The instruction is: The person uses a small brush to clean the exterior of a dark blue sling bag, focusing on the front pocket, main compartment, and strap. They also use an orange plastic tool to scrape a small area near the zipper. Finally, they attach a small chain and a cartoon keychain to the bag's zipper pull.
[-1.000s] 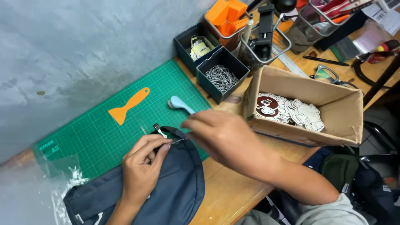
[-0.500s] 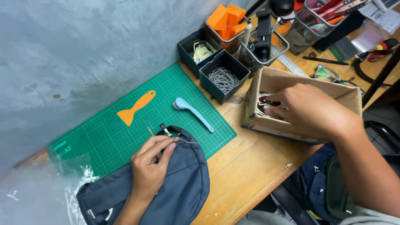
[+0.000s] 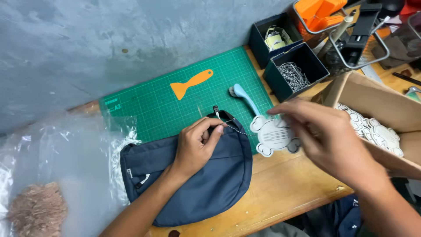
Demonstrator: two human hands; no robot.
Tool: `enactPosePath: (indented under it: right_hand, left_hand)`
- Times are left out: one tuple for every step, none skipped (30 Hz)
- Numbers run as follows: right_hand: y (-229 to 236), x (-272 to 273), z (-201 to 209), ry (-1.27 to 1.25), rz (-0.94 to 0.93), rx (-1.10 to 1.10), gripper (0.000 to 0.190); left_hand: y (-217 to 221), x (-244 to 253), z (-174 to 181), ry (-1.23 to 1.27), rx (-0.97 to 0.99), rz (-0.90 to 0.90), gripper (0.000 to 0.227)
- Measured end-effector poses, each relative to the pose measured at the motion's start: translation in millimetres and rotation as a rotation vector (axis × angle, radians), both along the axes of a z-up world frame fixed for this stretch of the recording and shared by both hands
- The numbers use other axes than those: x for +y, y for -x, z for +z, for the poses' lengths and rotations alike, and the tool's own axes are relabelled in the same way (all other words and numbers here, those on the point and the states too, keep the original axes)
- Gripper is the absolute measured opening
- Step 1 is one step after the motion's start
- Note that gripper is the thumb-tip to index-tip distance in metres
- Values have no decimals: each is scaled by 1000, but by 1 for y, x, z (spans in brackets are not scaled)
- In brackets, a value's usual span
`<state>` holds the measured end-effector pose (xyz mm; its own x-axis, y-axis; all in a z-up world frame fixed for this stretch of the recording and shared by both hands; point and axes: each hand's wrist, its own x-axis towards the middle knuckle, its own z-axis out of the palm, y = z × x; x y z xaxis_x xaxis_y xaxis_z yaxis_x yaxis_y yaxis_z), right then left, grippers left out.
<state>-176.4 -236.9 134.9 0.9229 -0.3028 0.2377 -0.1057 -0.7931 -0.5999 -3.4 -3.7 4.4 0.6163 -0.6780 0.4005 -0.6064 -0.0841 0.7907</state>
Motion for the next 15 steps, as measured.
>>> enactPosePath:
  right_hand:
    - [-14, 0, -19, -93, 149, 37, 26]
    - [-20, -3, -32, -97, 151, 33, 26]
    - [-26, -6, -44, -132, 118, 130, 29]
    - [-32, -10, -57, -166, 86, 227, 34]
    - [-33, -10, -61, -166, 91, 232, 34]
    - [-34, -9, -66, -198, 46, 285, 28]
    - [-36, -9, -70, -230, 1, 337, 23]
    - [-37, -6, -66, -229, 7, 340, 23]
    - [-38, -2, -63, -257, 4, 444, 23]
    - [-38, 1, -60, -284, 2, 548, 31]
    - [-39, 0, -68, -284, 6, 550, 31]
    - [-40, -1, -75, -259, 25, 545, 26]
    - [-41, -2, -83, -233, 44, 539, 23]
    - [-42, -1, -81, -233, 49, 539, 23]
    - [-43, 0, -80, -199, 40, 510, 20]
  left_hand:
    - [-1, -1, -2, -13, 3, 2, 11]
    - [-3, 0, -2, -17, 0, 3, 11]
    - [-2, 1, -2, -24, 14, -2, 12]
    - [-2, 1, -2, -32, 28, -8, 12]
    - [-4, 1, -7, -32, 32, -2, 12]
    - [-5, 0, -12, 9, 58, -8, 11]
    - [-6, -1, -16, 51, 82, -12, 11]
    - [-7, -1, -16, 51, 85, -5, 11]
    - [-8, -1, -16, 51, 82, -15, 11]
    - [-8, 0, -16, 50, 80, -24, 11]
    - [-8, -1, -14, 48, 81, -20, 11]
    - [-7, -1, -12, 55, 79, -24, 11]
    - [-7, -2, -9, 62, 77, -27, 11]
    - [-7, -1, -11, 61, 77, -22, 11]
    - [-7, -1, -12, 64, 81, -26, 11]
